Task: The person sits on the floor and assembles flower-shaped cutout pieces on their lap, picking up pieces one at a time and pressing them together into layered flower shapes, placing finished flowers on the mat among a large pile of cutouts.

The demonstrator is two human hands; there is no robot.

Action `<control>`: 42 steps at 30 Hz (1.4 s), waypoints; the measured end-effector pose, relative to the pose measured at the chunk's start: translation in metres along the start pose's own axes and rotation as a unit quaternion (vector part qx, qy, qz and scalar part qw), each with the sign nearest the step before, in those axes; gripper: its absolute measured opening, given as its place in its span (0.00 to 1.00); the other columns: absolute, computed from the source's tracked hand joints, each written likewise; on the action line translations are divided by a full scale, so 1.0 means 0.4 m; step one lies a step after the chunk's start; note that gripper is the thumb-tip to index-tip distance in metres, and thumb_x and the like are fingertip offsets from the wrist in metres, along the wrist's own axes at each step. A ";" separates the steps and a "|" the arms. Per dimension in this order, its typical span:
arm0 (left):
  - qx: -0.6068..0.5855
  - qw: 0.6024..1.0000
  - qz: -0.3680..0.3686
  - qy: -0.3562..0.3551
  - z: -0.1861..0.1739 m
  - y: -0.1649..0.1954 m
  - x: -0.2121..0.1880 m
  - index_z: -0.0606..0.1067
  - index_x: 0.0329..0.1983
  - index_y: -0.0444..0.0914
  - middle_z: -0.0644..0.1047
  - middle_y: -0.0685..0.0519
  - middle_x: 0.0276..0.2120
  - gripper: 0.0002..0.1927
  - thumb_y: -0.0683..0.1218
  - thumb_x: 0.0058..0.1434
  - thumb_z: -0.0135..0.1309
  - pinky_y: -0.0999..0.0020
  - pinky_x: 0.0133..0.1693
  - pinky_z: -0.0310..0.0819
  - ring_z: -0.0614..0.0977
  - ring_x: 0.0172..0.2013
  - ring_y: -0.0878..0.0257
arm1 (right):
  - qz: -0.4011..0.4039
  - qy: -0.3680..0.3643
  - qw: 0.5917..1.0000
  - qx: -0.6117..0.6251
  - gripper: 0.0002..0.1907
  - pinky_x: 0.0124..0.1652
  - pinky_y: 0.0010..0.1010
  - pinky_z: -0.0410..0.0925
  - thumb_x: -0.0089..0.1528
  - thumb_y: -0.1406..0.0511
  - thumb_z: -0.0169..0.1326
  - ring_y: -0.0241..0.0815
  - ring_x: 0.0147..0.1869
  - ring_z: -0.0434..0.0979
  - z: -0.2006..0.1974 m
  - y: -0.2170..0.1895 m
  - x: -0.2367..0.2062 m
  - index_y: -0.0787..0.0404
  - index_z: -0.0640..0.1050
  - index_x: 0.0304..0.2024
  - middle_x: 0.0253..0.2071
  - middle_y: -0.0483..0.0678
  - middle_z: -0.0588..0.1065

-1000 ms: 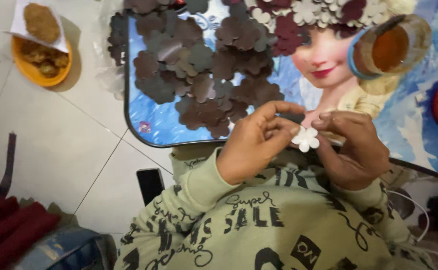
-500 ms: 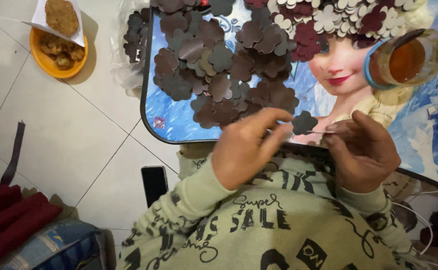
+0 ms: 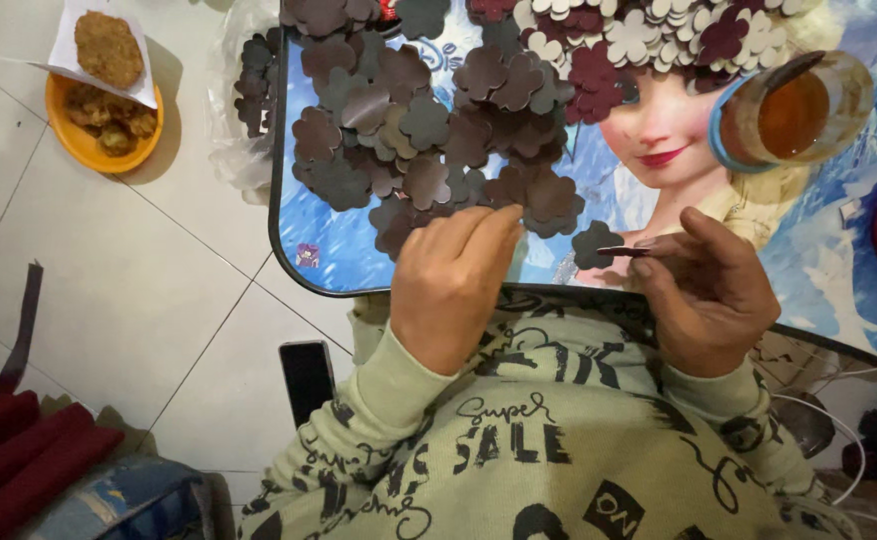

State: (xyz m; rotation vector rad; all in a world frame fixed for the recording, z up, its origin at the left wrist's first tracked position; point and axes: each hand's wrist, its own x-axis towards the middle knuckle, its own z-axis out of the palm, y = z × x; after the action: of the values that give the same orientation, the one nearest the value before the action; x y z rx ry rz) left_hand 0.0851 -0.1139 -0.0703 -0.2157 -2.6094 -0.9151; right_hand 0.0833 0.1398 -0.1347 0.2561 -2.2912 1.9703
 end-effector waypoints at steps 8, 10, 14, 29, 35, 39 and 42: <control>0.034 0.991 -0.117 0.056 -0.058 -0.043 -0.014 0.77 0.50 0.35 0.78 0.47 0.45 0.09 0.39 0.68 0.62 0.60 0.49 0.76 0.81 0.45 0.52 | 0.014 -0.001 0.999 0.041 0.24 0.53 0.42 0.80 0.70 0.83 0.55 0.43 0.51 0.80 -0.008 0.004 0.008 0.69 0.68 0.66 0.48 0.58 0.77; -0.004 0.984 -0.170 0.054 -0.064 -0.049 -0.023 0.77 0.50 0.34 0.78 0.46 0.46 0.10 0.39 0.67 0.62 0.62 0.47 0.77 0.81 0.43 0.53 | 0.007 -0.010 0.999 0.046 0.23 0.54 0.42 0.79 0.70 0.83 0.55 0.43 0.52 0.80 -0.006 0.010 0.006 0.69 0.68 0.66 0.49 0.58 0.77; -0.019 0.986 -0.162 0.039 -0.072 -0.058 -0.036 0.76 0.52 0.34 0.78 0.45 0.46 0.15 0.41 0.63 0.65 0.60 0.48 0.76 0.81 0.45 0.51 | -0.008 -0.023 0.999 0.048 0.23 0.54 0.42 0.77 0.72 0.83 0.54 0.44 0.54 0.81 0.008 0.007 0.003 0.69 0.68 0.67 0.50 0.59 0.76; 0.053 0.992 -0.100 0.050 -0.083 -0.061 0.007 0.79 0.52 0.38 0.80 0.52 0.45 0.13 0.43 0.65 0.65 0.60 0.46 0.72 0.79 0.43 0.56 | -0.024 -0.034 0.998 0.035 0.26 0.55 0.41 0.80 0.71 0.84 0.51 0.46 0.54 0.81 0.036 -0.025 0.003 0.68 0.66 0.69 0.49 0.61 0.77; 0.061 0.992 -0.095 0.052 -0.074 -0.082 0.056 0.80 0.50 0.37 0.78 0.51 0.43 0.12 0.44 0.65 0.64 0.58 0.44 0.72 0.77 0.41 0.53 | -0.071 -0.090 0.993 0.007 0.32 0.57 0.38 0.74 0.67 0.81 0.55 0.44 0.54 0.79 0.027 -0.051 0.025 0.64 0.65 0.72 0.50 0.59 0.76; 0.061 0.994 -0.084 0.041 -0.072 -0.094 0.069 0.81 0.47 0.39 0.79 0.52 0.42 0.09 0.44 0.65 0.64 0.58 0.45 0.73 0.78 0.42 0.52 | -0.096 -0.240 0.966 -0.013 0.34 0.56 0.33 0.74 0.65 0.78 0.54 0.38 0.50 0.79 0.046 -0.101 0.063 0.64 0.58 0.71 0.62 0.62 0.73; 0.056 0.995 -0.078 0.041 -0.068 -0.098 0.073 0.81 0.48 0.39 0.79 0.51 0.42 0.10 0.44 0.65 0.64 0.58 0.45 0.73 0.78 0.42 0.52 | -0.116 -0.304 0.943 -0.066 0.32 0.52 0.31 0.74 0.66 0.79 0.52 0.42 0.49 0.78 0.099 -0.129 0.116 0.66 0.57 0.70 0.62 0.62 0.74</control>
State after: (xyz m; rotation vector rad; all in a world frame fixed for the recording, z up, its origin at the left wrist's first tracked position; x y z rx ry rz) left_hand 0.0561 -0.1608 -0.0616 0.0535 -2.6189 -0.8070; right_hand 0.0490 0.0905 -0.0818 1.2093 -2.5513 1.7758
